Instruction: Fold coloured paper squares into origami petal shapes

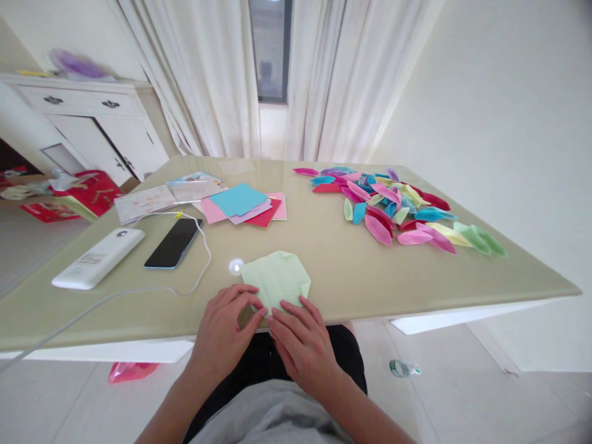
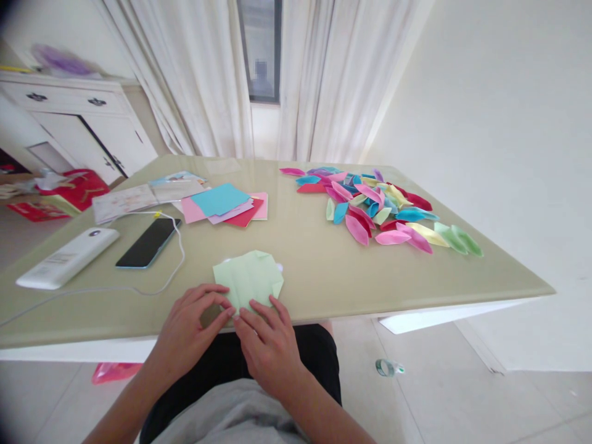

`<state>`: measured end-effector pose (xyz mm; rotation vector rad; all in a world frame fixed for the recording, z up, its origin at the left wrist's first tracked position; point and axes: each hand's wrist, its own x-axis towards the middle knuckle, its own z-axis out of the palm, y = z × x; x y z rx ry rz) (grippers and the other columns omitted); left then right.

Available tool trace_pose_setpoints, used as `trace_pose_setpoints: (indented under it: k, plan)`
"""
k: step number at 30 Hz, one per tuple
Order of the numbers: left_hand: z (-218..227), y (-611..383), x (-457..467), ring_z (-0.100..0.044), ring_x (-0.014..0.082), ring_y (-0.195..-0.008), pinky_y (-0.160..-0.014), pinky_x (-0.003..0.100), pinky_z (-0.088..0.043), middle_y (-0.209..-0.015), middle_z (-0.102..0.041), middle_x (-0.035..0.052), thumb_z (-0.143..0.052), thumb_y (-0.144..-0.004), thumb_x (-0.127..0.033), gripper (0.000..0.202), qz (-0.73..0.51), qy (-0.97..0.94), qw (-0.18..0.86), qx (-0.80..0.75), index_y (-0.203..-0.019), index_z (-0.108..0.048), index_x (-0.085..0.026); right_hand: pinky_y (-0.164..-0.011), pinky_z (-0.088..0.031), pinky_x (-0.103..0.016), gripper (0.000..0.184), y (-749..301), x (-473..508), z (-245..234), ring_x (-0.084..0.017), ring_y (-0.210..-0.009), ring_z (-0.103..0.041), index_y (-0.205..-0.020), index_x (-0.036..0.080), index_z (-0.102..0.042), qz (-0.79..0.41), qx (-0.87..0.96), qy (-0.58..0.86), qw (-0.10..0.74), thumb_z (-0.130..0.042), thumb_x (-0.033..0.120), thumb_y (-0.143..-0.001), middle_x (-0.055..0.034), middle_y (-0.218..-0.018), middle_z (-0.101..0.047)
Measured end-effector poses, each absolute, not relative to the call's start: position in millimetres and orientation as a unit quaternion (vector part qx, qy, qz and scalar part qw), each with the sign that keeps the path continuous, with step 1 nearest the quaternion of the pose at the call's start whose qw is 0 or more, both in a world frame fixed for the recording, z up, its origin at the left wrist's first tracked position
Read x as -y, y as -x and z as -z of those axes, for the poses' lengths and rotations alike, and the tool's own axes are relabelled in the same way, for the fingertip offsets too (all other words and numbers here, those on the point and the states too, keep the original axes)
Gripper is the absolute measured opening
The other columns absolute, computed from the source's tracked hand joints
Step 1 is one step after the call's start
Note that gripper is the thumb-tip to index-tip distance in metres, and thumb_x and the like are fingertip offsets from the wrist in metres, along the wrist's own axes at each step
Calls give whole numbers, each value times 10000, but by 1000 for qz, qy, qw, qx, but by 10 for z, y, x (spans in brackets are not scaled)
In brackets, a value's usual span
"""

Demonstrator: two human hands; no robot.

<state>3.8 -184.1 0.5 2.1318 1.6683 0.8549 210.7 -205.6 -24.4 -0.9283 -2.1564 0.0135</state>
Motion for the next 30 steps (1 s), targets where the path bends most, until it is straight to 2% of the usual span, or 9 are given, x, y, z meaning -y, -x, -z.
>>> trace_pose_setpoints:
  k: [8, 20, 24, 27, 30]
  plan:
    - [11, -57, 1832, -640, 294, -1099, -995, 496, -463, -1165, -718, 32, -679, -926, -318, 74, -303, -737, 152, -585, -895, -716, -263, -1151, -488, -451, 256, -2057, 2054, 235, -211, -1094, -727, -1216, 212, -701, -9, 820, 392, 417, -627, 133, -985, -70, -1029, -768]
    - [25, -63, 1838, -630, 298, -1100, -983, 485, -454, -1170, -717, 38, -667, -957, -356, 115, -298, -740, 147, -584, -903, -690, -257, -1128, -497, -459, 289, -2090, 2054, 257, -215, -1118, -716, -1178, 225, -708, -1, 827, 373, 419, -613, 77, -949, -63, -1057, -768]
    - [51, -32, 1815, -640, 289, -1058, -951, 466, -464, -1134, -724, 45, -576, -1003, -324, 110, -302, -745, 145, -577, -992, -662, -255, -1116, -502, -450, 285, -2086, 2053, 267, -219, -1120, -717, -1176, 219, -706, -2, 826, 371, 423, -621, 73, -946, -66, -1052, -768]
    - [75, -55, 1813, -652, 273, -1030, -941, 444, -478, -1105, -729, 58, -414, -1046, -231, 228, -318, -739, 126, -581, -1081, -639, -248, -1086, -516, -439, 279, -2082, 2051, 282, -224, -1117, -716, -1174, 215, -703, -6, 825, 375, 422, -616, 76, -949, -72, -1049, -763]
    - [75, -144, 1842, -657, 292, -1063, -963, 453, -482, -1143, -733, 79, -492, -1041, -324, 212, -313, -734, 81, -597, -1181, -628, -241, -1040, -533, -421, 272, -2074, 2051, 292, -229, -1125, -708, -1175, 210, -697, -12, 826, 380, 417, -605, 84, -952, -84, -1069, -755]
